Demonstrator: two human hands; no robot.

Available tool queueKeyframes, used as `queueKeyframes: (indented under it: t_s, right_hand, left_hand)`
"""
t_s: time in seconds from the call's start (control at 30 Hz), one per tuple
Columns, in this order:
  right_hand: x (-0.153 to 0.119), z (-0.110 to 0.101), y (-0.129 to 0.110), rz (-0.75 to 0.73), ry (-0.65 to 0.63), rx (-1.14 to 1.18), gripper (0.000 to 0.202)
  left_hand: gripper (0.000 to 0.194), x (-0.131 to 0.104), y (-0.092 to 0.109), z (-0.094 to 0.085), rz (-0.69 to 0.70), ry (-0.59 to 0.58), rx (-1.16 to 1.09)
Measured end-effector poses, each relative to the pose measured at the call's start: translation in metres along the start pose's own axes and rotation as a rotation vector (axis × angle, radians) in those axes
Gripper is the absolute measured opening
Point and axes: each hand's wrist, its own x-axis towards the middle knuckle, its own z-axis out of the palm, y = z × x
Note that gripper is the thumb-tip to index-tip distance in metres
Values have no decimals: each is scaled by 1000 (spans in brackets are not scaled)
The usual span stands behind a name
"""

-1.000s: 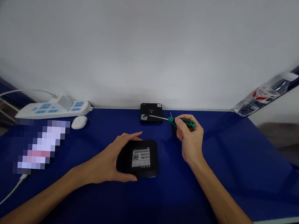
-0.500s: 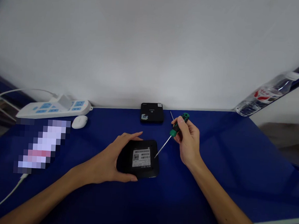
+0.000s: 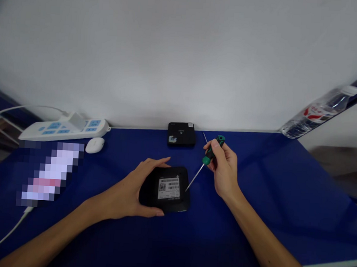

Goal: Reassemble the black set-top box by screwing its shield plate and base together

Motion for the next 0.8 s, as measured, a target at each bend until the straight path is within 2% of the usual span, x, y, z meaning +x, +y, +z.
queueKeyframes:
  t_s: [0.8]
  right_hand:
    - [-1,-1,1,-9,-28,-2,34]
  left_hand:
    - [120,0,-2,0,-7,-9,0]
